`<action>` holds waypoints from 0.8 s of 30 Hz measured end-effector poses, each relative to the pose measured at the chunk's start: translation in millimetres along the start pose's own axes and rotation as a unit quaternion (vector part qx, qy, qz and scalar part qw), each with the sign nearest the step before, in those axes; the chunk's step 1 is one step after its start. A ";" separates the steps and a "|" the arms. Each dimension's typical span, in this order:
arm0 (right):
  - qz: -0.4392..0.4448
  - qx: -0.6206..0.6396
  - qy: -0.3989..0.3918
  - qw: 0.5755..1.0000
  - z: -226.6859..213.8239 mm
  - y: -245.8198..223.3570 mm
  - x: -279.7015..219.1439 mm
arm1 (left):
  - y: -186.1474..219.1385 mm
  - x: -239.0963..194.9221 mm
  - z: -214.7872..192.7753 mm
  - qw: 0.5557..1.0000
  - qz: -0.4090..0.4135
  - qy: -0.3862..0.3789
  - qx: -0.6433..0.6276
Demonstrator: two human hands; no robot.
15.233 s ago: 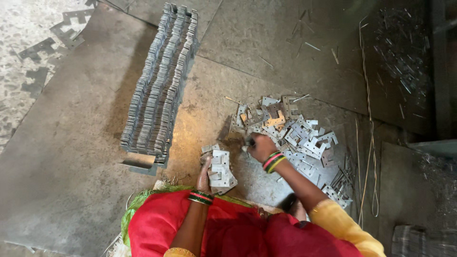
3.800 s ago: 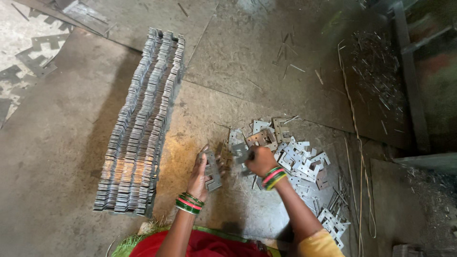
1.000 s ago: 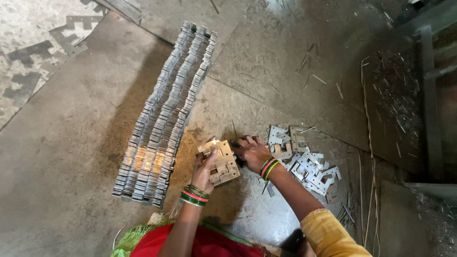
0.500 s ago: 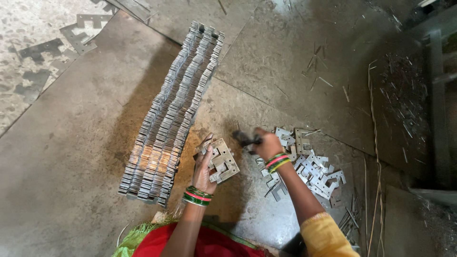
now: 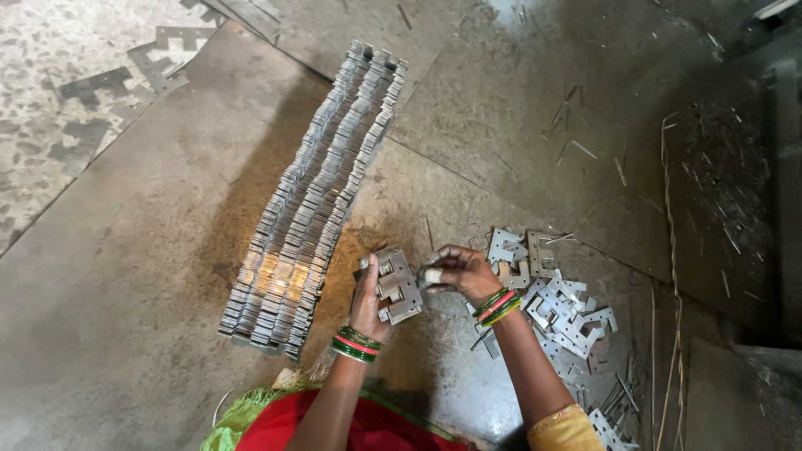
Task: The person sorts small metal E-shaped components by hand from a pile on the floor into stacked groups and onto a long vertical rack.
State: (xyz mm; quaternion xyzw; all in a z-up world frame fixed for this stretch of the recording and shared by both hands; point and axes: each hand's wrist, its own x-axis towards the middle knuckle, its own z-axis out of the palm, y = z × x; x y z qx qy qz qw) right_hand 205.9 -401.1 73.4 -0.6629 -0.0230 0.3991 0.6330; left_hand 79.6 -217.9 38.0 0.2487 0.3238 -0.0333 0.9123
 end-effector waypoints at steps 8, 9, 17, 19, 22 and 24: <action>-0.147 -0.610 0.131 0.768 6.5 29.1 26.8 | 9.4 -13.4 10.2 0.986 0.026 -0.113 -0.122; -0.147 -0.611 0.129 0.767 5.3 31.5 27.4 | 8.2 -12.5 8.2 0.986 0.027 -0.112 -0.124; -0.322 -0.344 0.019 0.882 25.7 2.8 -50.0 | -20.6 12.1 -4.5 0.828 0.248 -0.095 0.495; -0.334 -0.407 0.018 0.850 41.2 3.0 -55.8 | -15.9 0.4 4.5 0.808 0.266 -0.117 0.512; -0.334 -0.484 0.041 0.808 48.9 22.2 -59.9 | 2.9 -19.2 12.2 0.780 0.258 -0.147 0.551; -0.323 -0.496 0.061 0.804 45.9 39.1 -59.0 | 14.5 -29.3 17.8 0.771 0.233 -0.149 0.573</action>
